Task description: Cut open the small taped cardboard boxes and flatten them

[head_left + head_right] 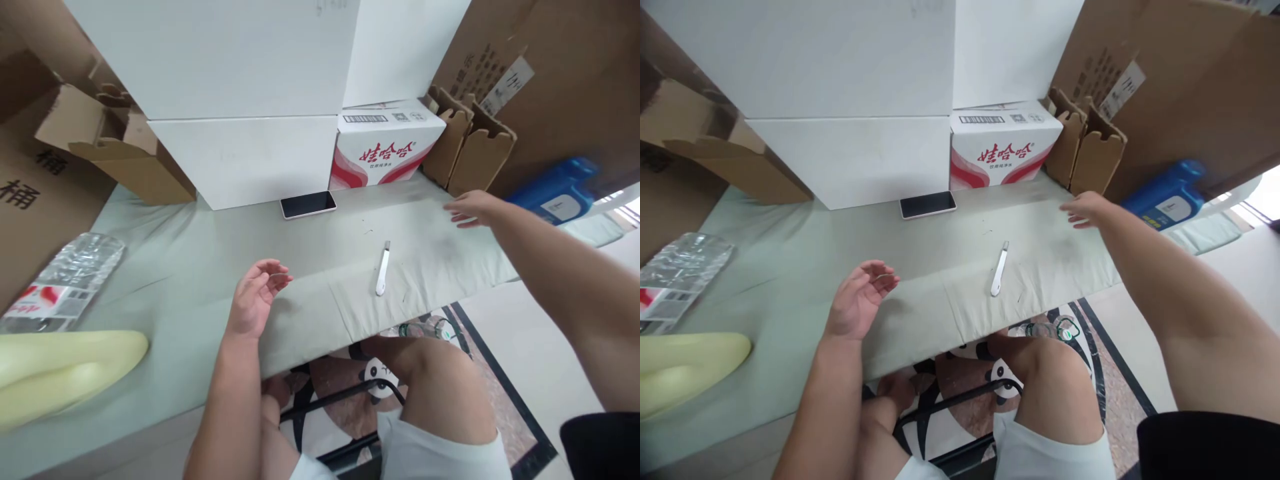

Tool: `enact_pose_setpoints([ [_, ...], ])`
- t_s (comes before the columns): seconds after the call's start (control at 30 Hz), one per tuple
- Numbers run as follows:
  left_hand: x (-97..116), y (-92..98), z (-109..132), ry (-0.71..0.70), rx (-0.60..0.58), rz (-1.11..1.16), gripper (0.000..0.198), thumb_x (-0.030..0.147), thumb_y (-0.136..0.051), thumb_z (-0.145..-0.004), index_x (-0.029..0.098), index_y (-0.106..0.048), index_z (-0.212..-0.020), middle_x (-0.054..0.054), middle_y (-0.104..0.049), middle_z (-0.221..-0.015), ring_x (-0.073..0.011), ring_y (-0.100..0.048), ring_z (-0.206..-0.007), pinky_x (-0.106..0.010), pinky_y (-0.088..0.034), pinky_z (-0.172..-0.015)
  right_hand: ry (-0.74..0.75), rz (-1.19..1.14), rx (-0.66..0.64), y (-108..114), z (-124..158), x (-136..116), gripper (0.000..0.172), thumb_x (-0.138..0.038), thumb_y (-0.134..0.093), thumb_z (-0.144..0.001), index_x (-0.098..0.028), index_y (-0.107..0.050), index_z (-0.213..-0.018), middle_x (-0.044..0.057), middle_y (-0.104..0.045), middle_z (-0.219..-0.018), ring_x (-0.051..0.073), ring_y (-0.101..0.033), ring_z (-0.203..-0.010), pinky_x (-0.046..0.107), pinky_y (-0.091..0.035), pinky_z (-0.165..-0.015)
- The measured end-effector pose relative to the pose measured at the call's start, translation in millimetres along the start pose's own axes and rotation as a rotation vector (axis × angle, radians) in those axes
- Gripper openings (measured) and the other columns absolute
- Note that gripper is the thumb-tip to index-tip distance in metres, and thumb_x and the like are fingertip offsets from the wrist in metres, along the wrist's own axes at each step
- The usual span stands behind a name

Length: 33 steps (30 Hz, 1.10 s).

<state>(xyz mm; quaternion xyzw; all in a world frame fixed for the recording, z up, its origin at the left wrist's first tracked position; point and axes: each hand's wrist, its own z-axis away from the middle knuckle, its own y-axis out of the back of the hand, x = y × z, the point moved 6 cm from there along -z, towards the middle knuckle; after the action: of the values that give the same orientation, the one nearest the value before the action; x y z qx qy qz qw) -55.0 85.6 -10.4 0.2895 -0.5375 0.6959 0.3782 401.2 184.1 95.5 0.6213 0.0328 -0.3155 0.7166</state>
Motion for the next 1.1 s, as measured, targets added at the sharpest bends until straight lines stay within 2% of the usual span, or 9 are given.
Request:
enact_pose_setpoints([
  [0.1,7.3,2.5,7.8,-0.032,-0.028,0.046,0.035,0.039,-0.089,-0.061,0.020,-0.075,-0.087,-0.003,-0.077,-0.084,-0.0163,-0.074,-0.076,-0.028,-0.060,-0.076,0.041,0.105,-0.147,-46.5,8.6,-30.8,0.028,-0.037,-0.075,-0.084,-0.013,-0.075,-0.097,0.015,-0.075,-0.083,0.023,-0.073,-0.069,0.035,-0.060,-0.065],
  [0.17,13.5,6.5,16.1,-0.058,-0.038,0.077,0.031,0.037,-0.085,-0.065,0.019,-0.074,-0.087,-0.003,-0.077,-0.083,-0.0162,-0.074,-0.075,-0.029,-0.060,-0.076,0.163,0.161,-0.221,-85.2,19.7,-72.3,0.017,-0.027,-0.073,-0.082,-0.014,-0.076,-0.093,0.011,-0.075,-0.080,0.021,-0.072,-0.069,0.035,-0.059,-0.071],
  [0.43,33.2,38.2,34.9,-0.174,0.030,0.202,0.025,0.036,-0.076,-0.073,0.019,-0.069,-0.089,-0.004,-0.071,-0.083,-0.0150,-0.068,-0.075,-0.031,-0.055,-0.078,1.063,0.092,-0.168,-226.7,117.9,-342.5,0.026,-0.022,-0.058,-0.089,-0.019,-0.074,-0.109,0.010,-0.075,-0.108,0.023,-0.071,-0.097,0.038,-0.055,-0.095],
  [0.53,35.9,45.2,34.9,-0.167,0.022,0.206,0.027,0.038,-0.076,-0.072,0.019,-0.070,-0.089,-0.005,-0.071,-0.083,-0.0164,-0.068,-0.076,-0.033,-0.052,-0.078,1.132,-0.012,-0.076,-260.2,121.7,-429.1,0.030,-0.019,-0.063,-0.088,-0.020,-0.071,-0.116,0.012,-0.056,-0.146,0.025,-0.066,-0.116,0.043,-0.052,-0.108],
  [0.67,40.7,51.3,32.0,-0.155,0.011,0.183,0.028,0.040,-0.075,-0.071,0.019,-0.070,-0.089,-0.004,-0.071,-0.082,-0.0164,-0.066,-0.075,-0.033,-0.048,-0.078,1.020,-0.033,-0.088,-292.2,92.3,-502.8,0.031,-0.015,-0.071,-0.080,-0.016,-0.069,-0.112,0.013,-0.047,-0.153,0.033,-0.061,-0.128,0.054,-0.044,-0.119],
  [0.77,43.1,55.4,29.5,-0.157,0.032,0.156,0.028,0.040,-0.074,-0.070,0.019,-0.070,-0.088,-0.003,-0.068,-0.079,-0.0159,-0.064,-0.074,-0.033,-0.046,-0.077,0.968,-0.013,-0.100,-300.3,77.6,-524.4,0.022,-0.014,-0.068,-0.083,-0.011,-0.068,-0.105,0.014,-0.054,-0.142,0.036,-0.060,-0.130,0.057,-0.043,-0.118],
  [0.87,42.9,60.0,28.3,-0.183,0.101,0.151,0.026,0.041,-0.071,-0.072,0.019,-0.068,-0.087,-0.004,-0.068,-0.078,-0.0166,-0.064,-0.073,-0.033,-0.046,-0.077,0.983,-0.033,-0.031,-289.3,82.4,-514.7,0.016,-0.013,-0.061,-0.087,-0.009,-0.068,-0.101,0.014,-0.062,-0.127,0.036,-0.060,-0.130,0.055,-0.044,-0.117],
  [0.97,44.5,66.2,31.9,-0.298,0.236,0.115,0.026,0.045,-0.063,-0.078,0.020,-0.064,-0.086,-0.004,-0.065,-0.078,-0.0179,-0.063,-0.074,-0.034,-0.046,-0.076,1.081,-0.121,0.015,-260.8,107.4,-470.9,0.015,-0.015,-0.058,-0.087,-0.014,-0.071,-0.096,0.011,-0.068,-0.118,0.031,-0.065,-0.120,0.050,-0.051,-0.111],
  [1.1,52.8,74.0,48.6,-0.565,0.494,-0.047,0.019,0.040,-0.055,-0.088,0.023,-0.059,-0.084,-0.002,-0.059,-0.078,-0.0183,-0.056,-0.078,-0.033,-0.043,-0.078,1.091,-0.240,-0.042,-209.1,145.6,-369.0,0.010,-0.022,-0.061,-0.086,-0.019,-0.069,-0.080,0.011,-0.072,-0.113,0.023,-0.070,-0.094,0.038,-0.060,-0.085],
])
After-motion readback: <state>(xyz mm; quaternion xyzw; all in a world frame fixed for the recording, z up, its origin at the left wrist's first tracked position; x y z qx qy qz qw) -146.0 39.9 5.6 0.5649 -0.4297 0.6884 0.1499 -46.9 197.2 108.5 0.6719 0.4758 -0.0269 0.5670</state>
